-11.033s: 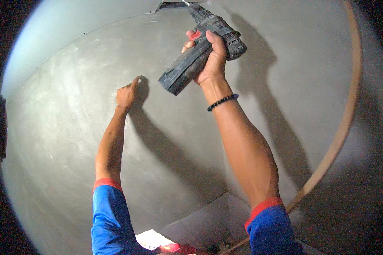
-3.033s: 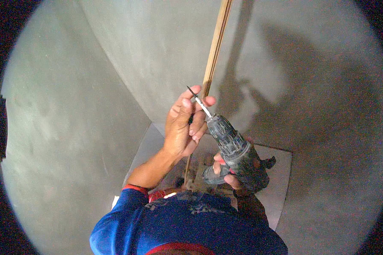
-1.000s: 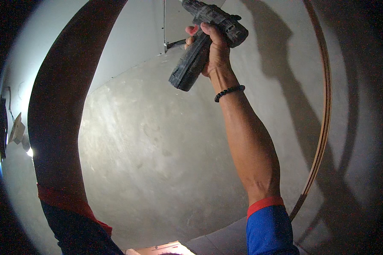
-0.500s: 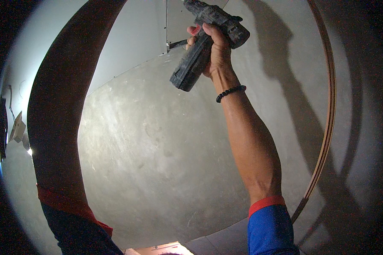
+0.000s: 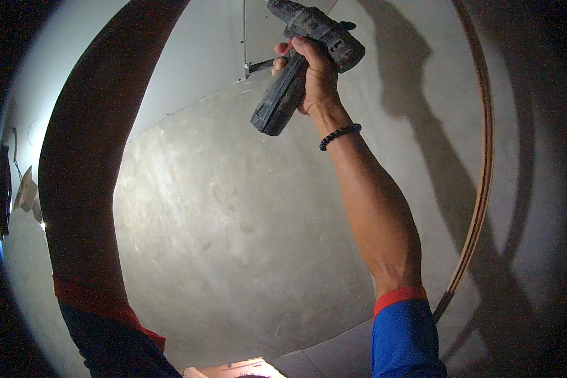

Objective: The person holds a drywall panel against a ceiling and secures it by driving screws with a power drill.

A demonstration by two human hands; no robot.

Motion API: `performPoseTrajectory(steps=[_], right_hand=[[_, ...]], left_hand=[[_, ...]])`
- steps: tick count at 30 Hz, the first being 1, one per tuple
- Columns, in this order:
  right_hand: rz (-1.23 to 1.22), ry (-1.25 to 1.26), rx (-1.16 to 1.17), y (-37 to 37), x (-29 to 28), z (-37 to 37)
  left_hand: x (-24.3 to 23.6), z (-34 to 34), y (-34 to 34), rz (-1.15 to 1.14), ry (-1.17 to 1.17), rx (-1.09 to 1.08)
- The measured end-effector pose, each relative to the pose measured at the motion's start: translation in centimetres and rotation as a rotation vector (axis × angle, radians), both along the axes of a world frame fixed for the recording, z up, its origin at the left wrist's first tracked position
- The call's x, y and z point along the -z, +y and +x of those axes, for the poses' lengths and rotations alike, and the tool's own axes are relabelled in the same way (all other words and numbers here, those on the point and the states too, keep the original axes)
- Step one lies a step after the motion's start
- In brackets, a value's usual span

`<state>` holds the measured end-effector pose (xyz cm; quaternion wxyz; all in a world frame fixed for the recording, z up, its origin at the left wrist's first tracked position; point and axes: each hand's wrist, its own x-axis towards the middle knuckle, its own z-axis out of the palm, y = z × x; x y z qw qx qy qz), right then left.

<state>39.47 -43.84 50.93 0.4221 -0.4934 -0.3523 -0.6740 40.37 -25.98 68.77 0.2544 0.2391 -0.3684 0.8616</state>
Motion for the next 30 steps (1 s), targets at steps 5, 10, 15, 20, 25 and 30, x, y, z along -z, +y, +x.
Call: performPoseTrajectory(steps=[5,10,15,20,25,30], right_hand=[[-0.004,-0.005,0.004,-0.6,-0.6,0.7],[-0.006,-0.008,-0.020,-1.3,-1.0,1.2],[-0.021,-0.024,0.038,-1.0,-0.7,0.4],[-0.005,-0.041,0.132,-0.8,-0.5,0.6],[-0.027,-0.052,0.121,-0.5,-0.3,0.4],[-0.036,-0.048,0.124,-0.9,-0.3,0.5]], left_hand=[[-1.6,0.0,-1.0,-0.039,-0.077,0.003],[-4.0,1.5,-3.2,-0.308,-0.288,-0.043],[-1.2,-0.2,-0.9,-0.073,-0.089,-0.048],[-1.1,0.0,-1.0,-0.123,-0.090,0.022],[-0.3,-1.1,-0.5,-0.048,-0.050,0.074],[-0.5,-0.8,-0.8,-0.083,-0.078,0.045]])
